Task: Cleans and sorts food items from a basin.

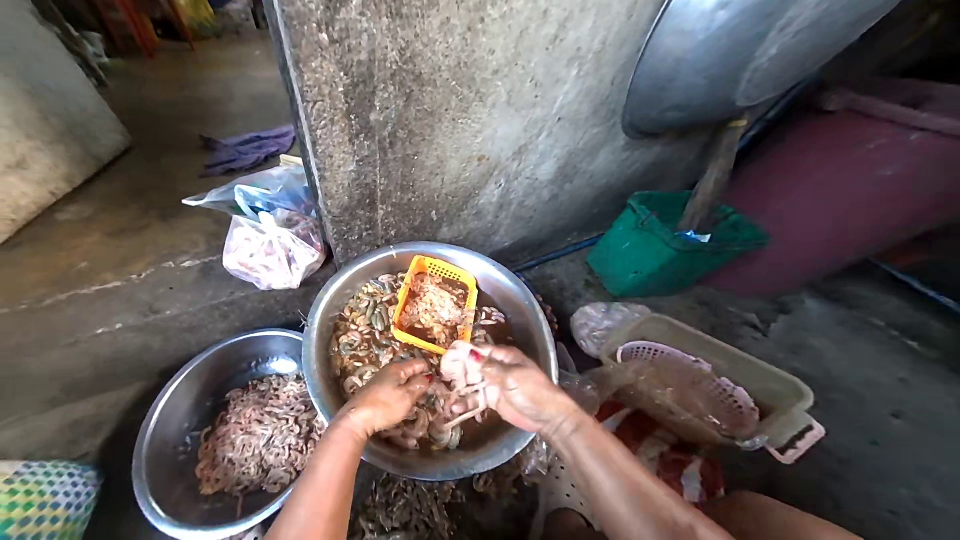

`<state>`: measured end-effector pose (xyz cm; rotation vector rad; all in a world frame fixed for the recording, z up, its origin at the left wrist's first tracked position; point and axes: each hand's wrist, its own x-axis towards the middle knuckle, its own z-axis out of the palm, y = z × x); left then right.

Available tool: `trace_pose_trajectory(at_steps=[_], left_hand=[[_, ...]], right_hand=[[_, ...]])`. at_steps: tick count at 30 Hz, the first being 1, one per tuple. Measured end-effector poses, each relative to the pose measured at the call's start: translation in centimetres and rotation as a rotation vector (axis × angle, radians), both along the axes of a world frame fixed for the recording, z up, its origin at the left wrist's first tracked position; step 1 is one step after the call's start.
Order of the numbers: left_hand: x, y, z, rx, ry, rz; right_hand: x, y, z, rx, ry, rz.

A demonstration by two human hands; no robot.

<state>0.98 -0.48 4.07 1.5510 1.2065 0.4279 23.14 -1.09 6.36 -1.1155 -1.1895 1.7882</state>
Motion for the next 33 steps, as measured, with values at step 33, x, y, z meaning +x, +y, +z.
trace_pose_trajectory(at_steps=[33], left_hand=[[-4.2,-0.7,-2.4,-0.424,-0.744,0.526]], right_hand=[[-17.1,4.1,16.4,1.03,-1.086,0.586]])
